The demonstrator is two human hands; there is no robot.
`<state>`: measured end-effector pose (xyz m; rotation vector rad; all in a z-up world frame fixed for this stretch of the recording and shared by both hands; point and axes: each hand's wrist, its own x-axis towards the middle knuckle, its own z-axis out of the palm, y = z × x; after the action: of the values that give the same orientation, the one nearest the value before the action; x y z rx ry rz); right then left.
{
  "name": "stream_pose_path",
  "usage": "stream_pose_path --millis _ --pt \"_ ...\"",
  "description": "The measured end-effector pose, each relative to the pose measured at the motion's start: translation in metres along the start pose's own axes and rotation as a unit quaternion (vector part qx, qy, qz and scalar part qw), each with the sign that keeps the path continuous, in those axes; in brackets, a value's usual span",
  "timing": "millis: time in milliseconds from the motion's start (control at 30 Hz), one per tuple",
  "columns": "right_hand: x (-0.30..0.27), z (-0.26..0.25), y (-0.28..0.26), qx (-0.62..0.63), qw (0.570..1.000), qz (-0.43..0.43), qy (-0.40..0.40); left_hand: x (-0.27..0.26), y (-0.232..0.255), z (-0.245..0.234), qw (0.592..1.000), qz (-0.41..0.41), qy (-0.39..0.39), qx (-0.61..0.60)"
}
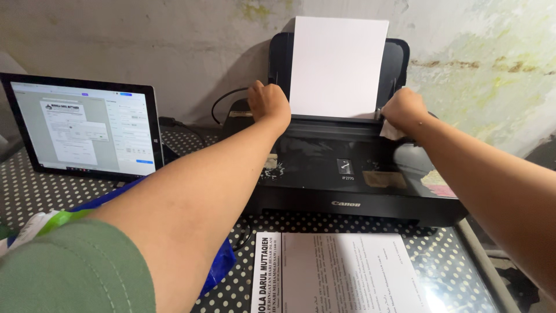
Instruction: The person wipes the exterior of a Canon printer with a white cloth, then removes and reinserts a USB cable, and finally handles printed sheets on the table. The person does not open the printer or replace a cartridge.
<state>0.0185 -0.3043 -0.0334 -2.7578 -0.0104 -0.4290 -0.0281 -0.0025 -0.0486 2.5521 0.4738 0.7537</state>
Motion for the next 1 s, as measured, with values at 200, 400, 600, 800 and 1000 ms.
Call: stream_pose_path --millis 200,400,600,800,1000 --pt "-0.004 0.02 0.015 0.249 0.954 0.157 -0.061 -0.002 0.001 -0.023 0.994 -0.071 -0.08 -0.004" --pt "0.044 0.068 0.065 0.294 0.945 0.062 -0.127 -0.005 0.005 -0.035 0.986 -0.08 -0.142 -0.021" --pt "0.031 0.059 0.056 0.294 0.946 0.043 -0.127 -0.003 -0.007 -0.037 0.96 -0.156 -0.19 -0.136" --pt "-0.056 -0.013 -0.002 0.255 0.964 0.079 0.003 -0.029 -0.022 -0.045 0.991 -0.045 -0.111 -0.064" --pt "-0.153 -0.041 -0.03 0.225 0.97 -0.049 0.081 -0.083 -0.031 -0.074 0.994 -0.065 -0.046 -0.072"
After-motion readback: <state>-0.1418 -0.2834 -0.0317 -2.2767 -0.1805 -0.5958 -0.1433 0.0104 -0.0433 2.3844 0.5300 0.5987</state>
